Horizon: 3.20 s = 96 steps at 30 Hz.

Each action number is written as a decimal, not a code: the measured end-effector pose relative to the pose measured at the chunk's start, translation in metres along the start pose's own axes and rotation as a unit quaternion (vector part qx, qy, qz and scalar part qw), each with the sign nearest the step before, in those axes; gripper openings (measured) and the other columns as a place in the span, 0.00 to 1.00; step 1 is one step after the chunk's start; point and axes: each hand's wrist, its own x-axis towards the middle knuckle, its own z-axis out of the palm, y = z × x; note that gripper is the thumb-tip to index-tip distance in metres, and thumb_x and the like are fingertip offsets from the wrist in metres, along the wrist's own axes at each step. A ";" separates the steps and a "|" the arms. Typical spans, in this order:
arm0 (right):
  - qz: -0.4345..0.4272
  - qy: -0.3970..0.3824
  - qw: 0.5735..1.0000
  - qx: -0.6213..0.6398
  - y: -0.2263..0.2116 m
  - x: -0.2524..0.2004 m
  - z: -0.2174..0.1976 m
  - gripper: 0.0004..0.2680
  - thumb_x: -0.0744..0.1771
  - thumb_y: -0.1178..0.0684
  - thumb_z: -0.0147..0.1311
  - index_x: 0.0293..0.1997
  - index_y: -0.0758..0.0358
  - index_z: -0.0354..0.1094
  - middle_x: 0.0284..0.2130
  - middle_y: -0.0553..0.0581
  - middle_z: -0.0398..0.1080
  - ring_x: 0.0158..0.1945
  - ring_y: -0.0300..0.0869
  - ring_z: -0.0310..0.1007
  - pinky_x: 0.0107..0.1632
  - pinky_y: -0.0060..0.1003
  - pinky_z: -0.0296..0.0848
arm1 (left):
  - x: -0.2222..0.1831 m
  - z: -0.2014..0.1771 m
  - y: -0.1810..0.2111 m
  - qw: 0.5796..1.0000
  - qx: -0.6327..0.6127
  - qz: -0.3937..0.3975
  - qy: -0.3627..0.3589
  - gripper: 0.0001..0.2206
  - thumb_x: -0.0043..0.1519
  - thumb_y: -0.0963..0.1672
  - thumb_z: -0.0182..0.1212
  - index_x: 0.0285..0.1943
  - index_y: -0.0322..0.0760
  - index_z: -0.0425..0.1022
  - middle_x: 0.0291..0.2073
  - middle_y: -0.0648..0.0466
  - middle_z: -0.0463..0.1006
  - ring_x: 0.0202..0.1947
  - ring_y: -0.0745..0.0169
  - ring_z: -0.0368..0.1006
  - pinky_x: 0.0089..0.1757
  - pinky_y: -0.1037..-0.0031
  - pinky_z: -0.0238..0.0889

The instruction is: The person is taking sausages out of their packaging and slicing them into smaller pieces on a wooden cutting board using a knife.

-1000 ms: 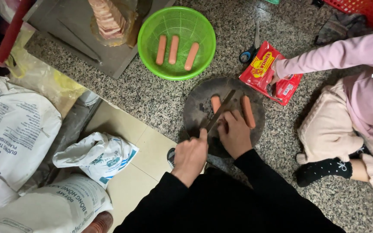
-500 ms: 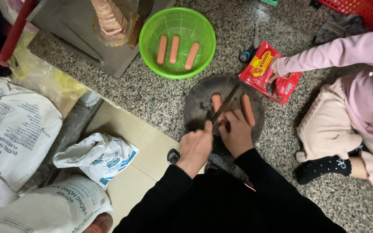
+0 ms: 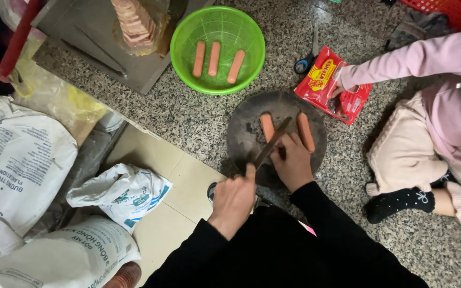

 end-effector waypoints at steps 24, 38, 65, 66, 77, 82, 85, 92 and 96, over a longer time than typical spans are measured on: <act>-0.011 0.041 0.999 -0.014 -0.002 -0.012 0.005 0.07 0.67 0.51 0.65 0.47 0.57 0.76 0.40 0.59 0.74 0.48 0.64 0.82 0.51 0.54 0.83 | 0.058 0.042 -0.004 0.999 -0.006 0.013 0.050 0.25 0.75 0.45 0.49 0.81 0.30 0.62 0.39 0.37 0.88 0.41 0.28 0.88 0.42 0.39 0.80; 0.004 0.032 0.999 0.012 0.014 -0.012 0.012 0.07 0.66 0.52 0.66 0.42 0.56 0.71 0.37 0.56 0.70 0.45 0.62 0.81 0.48 0.54 0.81 | -0.002 0.012 -0.003 1.000 0.000 0.011 -0.001 0.27 0.73 0.42 0.43 0.84 0.30 0.59 0.43 0.36 0.87 0.43 0.25 0.88 0.44 0.39 0.79; -0.010 0.035 0.999 0.030 0.013 -0.013 0.005 0.05 0.67 0.56 0.66 0.42 0.61 0.73 0.39 0.59 0.73 0.46 0.60 0.80 0.49 0.52 0.79 | 0.013 0.022 -0.001 0.995 0.012 0.046 0.083 0.26 0.67 0.38 0.48 0.78 0.26 0.67 0.34 0.37 0.88 0.35 0.30 0.88 0.37 0.41 0.81; -0.005 0.036 0.999 0.027 0.014 -0.014 0.007 0.06 0.67 0.56 0.66 0.42 0.62 0.73 0.39 0.60 0.73 0.46 0.60 0.80 0.49 0.52 0.79 | 0.013 0.020 0.001 0.996 0.006 0.041 0.078 0.26 0.67 0.38 0.46 0.78 0.26 0.67 0.34 0.38 0.88 0.35 0.30 0.88 0.37 0.40 0.80; -0.017 0.056 0.998 0.022 0.000 -0.011 0.008 0.07 0.66 0.54 0.68 0.44 0.59 0.74 0.42 0.57 0.74 0.44 0.56 0.78 0.48 0.49 0.78 | -0.005 0.029 -0.018 0.997 -0.027 0.013 0.070 0.25 0.71 0.45 0.50 0.79 0.33 0.65 0.34 0.38 0.88 0.35 0.26 0.86 0.39 0.38 0.76; 0.003 0.057 0.998 0.021 0.000 0.013 0.016 0.08 0.66 0.53 0.70 0.42 0.55 0.71 0.31 0.50 0.75 0.33 0.46 0.78 0.42 0.41 0.76 | -0.042 0.022 -0.048 0.980 -0.109 0.014 0.168 0.13 0.73 0.44 0.54 0.61 0.29 0.68 0.24 0.42 0.85 0.18 0.39 0.82 0.24 0.50 0.76; -0.015 0.070 0.989 0.133 0.004 0.033 0.033 0.10 0.65 0.57 0.68 0.47 0.62 0.70 0.35 0.52 0.74 0.35 0.42 0.74 0.42 0.36 0.77 | -0.057 0.022 -0.065 0.970 -0.100 -0.058 0.212 0.17 0.71 0.44 0.53 0.68 0.36 0.67 0.23 0.42 0.86 0.20 0.36 0.83 0.28 0.47 0.78; 0.031 0.011 0.963 0.268 -0.079 0.097 0.000 0.13 0.68 0.51 0.67 0.55 0.62 0.72 0.43 0.53 0.81 0.43 0.38 0.80 0.49 0.33 0.78 | -0.067 0.025 -0.090 0.941 -0.130 -0.145 0.277 0.09 0.74 0.45 0.52 0.58 0.38 0.70 0.18 0.46 0.83 0.15 0.40 0.79 0.26 0.52 0.72; -0.051 0.004 0.964 0.262 -0.106 0.120 -0.022 0.13 0.71 0.54 0.64 0.62 0.63 0.70 0.54 0.59 0.81 0.52 0.43 0.84 0.59 0.38 0.83 | -0.063 0.025 -0.088 0.944 -0.123 -0.154 0.263 0.18 0.74 0.46 0.52 0.71 0.37 0.69 0.22 0.44 0.87 0.18 0.38 0.83 0.27 0.50 0.75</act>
